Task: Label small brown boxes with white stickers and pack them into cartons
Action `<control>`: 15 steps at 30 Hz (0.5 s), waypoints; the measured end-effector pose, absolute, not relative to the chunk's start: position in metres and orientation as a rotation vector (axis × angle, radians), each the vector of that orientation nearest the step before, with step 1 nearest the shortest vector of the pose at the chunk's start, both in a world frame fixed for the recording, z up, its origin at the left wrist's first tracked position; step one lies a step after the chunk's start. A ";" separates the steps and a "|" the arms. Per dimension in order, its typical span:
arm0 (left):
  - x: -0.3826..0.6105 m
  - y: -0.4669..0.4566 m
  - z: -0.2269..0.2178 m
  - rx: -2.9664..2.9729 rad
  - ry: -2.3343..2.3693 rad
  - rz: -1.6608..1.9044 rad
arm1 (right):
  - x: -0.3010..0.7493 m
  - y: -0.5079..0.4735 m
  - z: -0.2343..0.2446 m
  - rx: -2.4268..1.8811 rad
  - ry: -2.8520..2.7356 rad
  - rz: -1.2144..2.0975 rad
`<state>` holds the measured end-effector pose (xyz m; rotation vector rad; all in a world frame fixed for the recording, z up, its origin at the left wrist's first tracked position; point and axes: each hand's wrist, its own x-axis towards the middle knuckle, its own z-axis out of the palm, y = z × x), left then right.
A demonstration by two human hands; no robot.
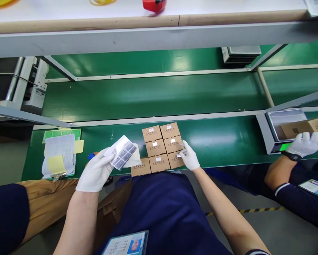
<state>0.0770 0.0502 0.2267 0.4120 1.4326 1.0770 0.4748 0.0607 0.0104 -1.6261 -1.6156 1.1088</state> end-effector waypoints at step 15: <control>0.065 0.048 0.222 0.410 1.434 1.049 | 0.466 0.065 0.009 -1.567 -1.763 1.145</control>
